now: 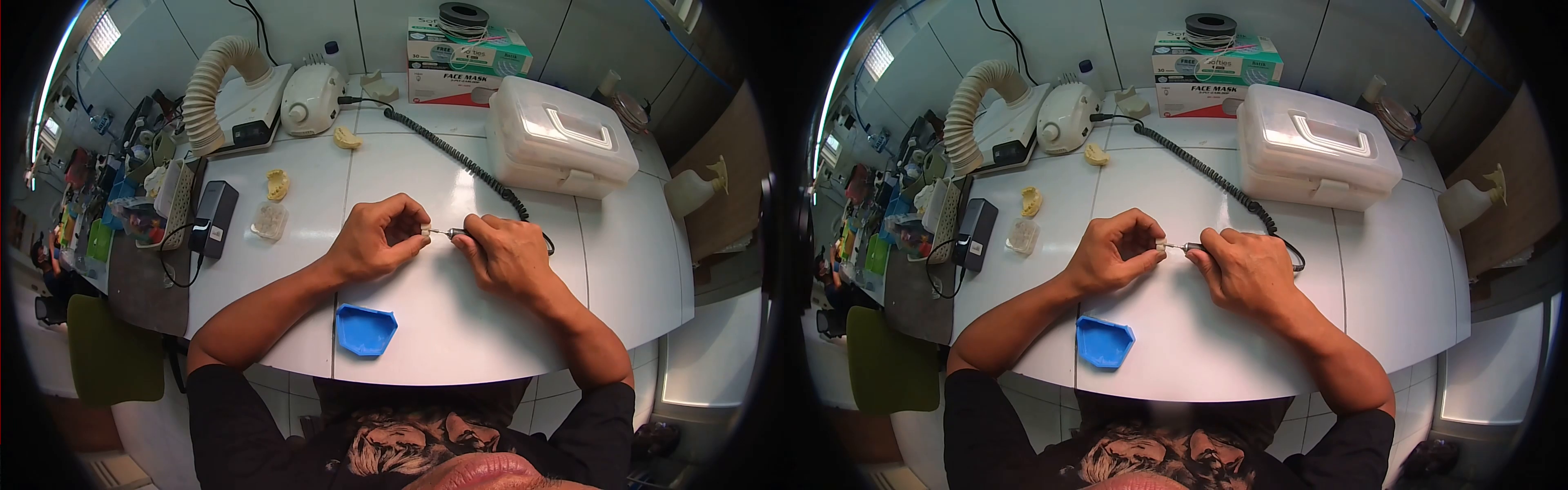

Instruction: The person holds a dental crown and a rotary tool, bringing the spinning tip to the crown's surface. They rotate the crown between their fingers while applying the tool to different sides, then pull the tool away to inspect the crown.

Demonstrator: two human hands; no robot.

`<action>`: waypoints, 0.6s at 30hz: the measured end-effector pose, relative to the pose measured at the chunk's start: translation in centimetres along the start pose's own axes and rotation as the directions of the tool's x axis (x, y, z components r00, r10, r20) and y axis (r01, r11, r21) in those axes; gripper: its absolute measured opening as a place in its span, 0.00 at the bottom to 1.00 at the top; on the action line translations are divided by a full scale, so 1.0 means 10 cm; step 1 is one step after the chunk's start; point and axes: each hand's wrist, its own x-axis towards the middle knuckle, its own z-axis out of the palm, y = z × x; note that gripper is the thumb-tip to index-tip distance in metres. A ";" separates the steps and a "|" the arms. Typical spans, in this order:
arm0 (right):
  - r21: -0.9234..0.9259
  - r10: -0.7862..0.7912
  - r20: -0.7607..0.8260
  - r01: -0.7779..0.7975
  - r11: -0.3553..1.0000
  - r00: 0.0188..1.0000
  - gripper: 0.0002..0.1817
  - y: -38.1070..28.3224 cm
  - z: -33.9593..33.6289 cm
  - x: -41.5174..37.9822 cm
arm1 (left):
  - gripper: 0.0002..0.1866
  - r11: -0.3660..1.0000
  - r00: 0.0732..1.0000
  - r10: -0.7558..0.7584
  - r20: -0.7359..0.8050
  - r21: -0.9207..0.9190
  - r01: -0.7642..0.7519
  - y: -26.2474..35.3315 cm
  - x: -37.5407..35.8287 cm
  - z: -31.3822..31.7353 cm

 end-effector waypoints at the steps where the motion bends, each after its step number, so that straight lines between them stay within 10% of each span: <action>1: 0.001 -0.002 -0.001 0.002 1.000 1.000 0.17 -0.01 0.00 0.00 | 0.13 1.000 1.000 0.003 0.000 0.000 -0.003 -0.01 0.00 0.00; 18: -0.004 -0.007 0.004 0.007 1.000 1.000 0.16 0.00 0.00 0.00 | 0.12 1.000 1.000 0.018 -0.003 0.015 -0.018 0.00 0.00 0.01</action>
